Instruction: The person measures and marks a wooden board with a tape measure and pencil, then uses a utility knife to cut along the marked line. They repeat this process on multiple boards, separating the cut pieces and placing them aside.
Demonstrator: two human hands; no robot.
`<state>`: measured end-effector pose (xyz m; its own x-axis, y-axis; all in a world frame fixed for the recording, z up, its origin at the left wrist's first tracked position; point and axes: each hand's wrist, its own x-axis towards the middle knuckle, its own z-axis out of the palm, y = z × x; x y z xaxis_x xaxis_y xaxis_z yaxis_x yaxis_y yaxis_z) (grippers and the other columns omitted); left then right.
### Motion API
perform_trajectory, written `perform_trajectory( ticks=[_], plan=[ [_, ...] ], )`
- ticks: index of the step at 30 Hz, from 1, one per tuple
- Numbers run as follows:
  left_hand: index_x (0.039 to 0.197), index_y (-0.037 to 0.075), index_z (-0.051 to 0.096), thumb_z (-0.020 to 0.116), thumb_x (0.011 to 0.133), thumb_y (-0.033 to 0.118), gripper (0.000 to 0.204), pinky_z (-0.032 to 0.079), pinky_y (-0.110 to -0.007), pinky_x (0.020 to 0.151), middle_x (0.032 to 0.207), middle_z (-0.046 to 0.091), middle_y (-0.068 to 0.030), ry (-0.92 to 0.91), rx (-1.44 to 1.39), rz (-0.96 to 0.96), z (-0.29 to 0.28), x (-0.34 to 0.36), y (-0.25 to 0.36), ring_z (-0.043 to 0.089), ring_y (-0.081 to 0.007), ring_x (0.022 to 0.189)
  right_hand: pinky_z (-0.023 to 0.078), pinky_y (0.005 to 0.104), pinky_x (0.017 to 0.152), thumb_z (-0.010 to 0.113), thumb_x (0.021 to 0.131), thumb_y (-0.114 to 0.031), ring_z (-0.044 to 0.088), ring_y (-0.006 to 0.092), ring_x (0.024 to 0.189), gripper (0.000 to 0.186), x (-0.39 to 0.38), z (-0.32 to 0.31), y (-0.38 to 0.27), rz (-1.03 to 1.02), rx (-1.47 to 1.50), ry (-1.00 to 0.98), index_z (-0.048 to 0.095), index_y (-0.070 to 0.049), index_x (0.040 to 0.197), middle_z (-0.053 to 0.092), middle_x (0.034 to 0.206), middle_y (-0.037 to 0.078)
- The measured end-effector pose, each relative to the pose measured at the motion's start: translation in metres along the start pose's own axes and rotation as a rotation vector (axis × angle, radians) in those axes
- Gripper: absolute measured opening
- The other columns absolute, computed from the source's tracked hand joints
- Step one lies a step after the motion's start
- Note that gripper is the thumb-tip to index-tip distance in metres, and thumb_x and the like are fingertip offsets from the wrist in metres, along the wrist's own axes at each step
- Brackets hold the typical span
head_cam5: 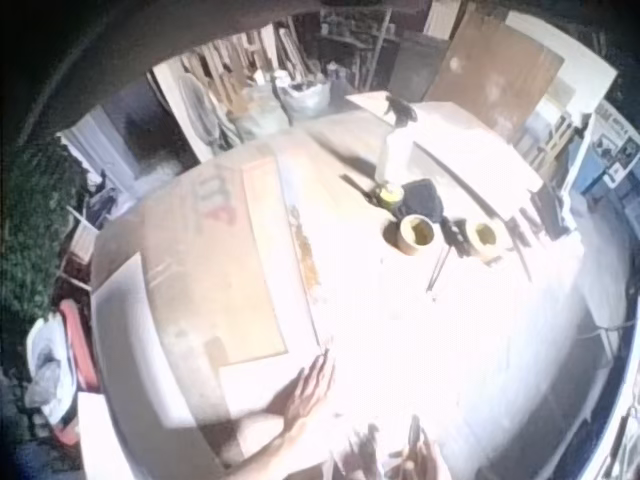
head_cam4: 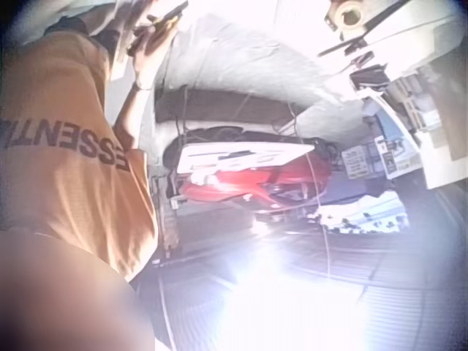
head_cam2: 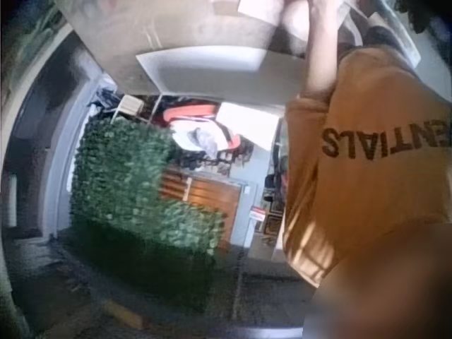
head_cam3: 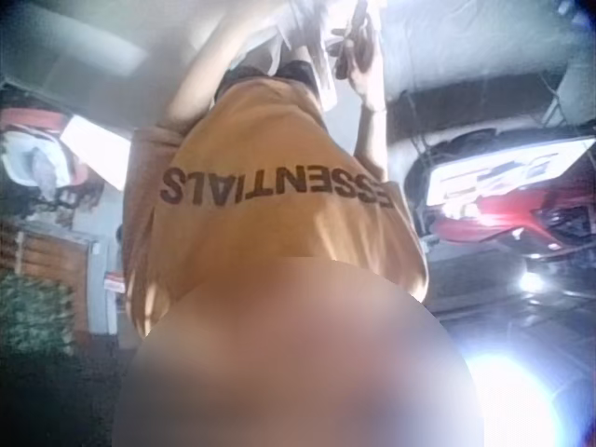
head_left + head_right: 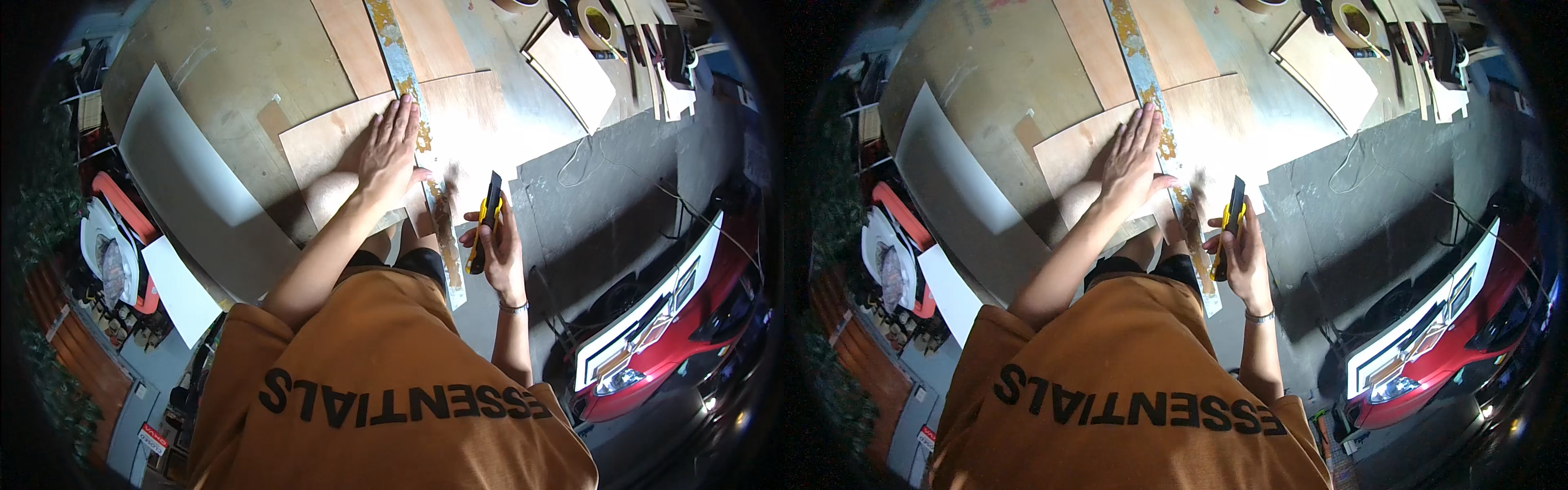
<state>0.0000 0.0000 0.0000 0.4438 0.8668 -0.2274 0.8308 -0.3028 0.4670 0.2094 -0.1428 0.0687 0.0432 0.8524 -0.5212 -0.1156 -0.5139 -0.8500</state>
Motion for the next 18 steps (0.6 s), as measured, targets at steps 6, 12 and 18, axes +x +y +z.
perform_trajectory(
  ticks=[6,12,18],
  plan=[
    [0.159,-0.004,0.017,0.087,0.071,0.038,0.12,0.017,-0.047,0.127,0.169,0.013,-0.0191,0.035,-0.003,-0.01,-0.003,-0.005,0.0,0.015,-0.0327,0.156,0.055,0.0301,0.068,0.042,0.11,-0.016,0.064,0.0163,0.074,0.055,0.014,0.021,-0.012,-0.068,-0.001,0.033,0.02,-0.004,0.159,0.062,0.108,0.015],
    [0.159,-0.003,0.018,0.088,0.07,0.035,0.12,0.016,-0.048,0.127,0.169,0.011,-0.019,0.028,0.303,-0.071,0.01,0.001,0.004,0.016,-0.0328,0.156,0.054,0.0399,0.057,0.046,0.105,-0.007,0.068,0.0278,0.065,0.028,0.066,0.037,-0.028,-0.086,-0.473,0.023,0.041,-0.001,0.132,0.064,0.08,0.018],
    [0.152,-0.004,0.038,0.073,0.081,0.009,0.08,0.011,-0.051,0.128,0.17,0.01,-0.0163,-0.006,0.113,-0.126,0.003,-0.001,0.008,0.012,-0.0315,0.157,0.056,0.0555,0.067,0.051,0.101,-0.019,0.069,0.0485,0.079,0.044,0.169,0.077,-0.025,-0.354,-1.119,0.127,0.043,0.0,0.139,0.069,0.09,0.031]
  ],
)
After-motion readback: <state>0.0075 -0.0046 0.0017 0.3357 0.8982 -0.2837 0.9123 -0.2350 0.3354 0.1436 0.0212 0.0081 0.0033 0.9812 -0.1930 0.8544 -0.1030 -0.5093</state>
